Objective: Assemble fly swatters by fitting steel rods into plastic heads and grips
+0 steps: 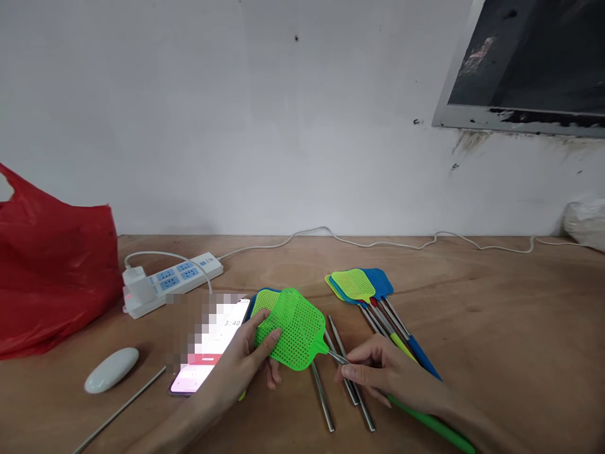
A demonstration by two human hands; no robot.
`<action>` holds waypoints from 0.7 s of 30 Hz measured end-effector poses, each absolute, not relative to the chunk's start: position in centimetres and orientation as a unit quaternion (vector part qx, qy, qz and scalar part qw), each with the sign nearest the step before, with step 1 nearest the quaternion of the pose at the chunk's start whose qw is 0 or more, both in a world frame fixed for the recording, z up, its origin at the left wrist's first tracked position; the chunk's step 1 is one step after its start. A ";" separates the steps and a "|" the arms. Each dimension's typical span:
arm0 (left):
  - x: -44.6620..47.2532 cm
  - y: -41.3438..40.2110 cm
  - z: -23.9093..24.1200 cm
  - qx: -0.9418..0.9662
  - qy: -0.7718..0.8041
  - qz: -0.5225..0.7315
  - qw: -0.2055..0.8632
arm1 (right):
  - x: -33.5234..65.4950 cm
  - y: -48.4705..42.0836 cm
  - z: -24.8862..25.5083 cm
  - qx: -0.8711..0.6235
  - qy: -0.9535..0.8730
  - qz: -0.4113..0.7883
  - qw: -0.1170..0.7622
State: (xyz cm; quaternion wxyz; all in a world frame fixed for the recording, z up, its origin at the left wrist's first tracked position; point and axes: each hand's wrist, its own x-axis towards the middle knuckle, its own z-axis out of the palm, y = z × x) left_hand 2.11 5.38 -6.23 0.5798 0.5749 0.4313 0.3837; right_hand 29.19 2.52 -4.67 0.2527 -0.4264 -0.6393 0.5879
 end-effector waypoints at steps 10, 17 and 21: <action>2.5 5.0 -4.6 0.589 0.422 0.363 0.585 | 29.3 2.8 -4.2 -0.415 -0.643 0.597 0.240; 2.0 5.6 -3.2 0.621 0.427 0.455 0.475 | 30.3 2.7 -1.9 -0.472 -0.634 0.556 0.257; 1.7 5.3 -3.5 0.702 0.457 0.495 0.230 | 30.6 2.4 -1.8 -0.488 -0.656 0.513 0.262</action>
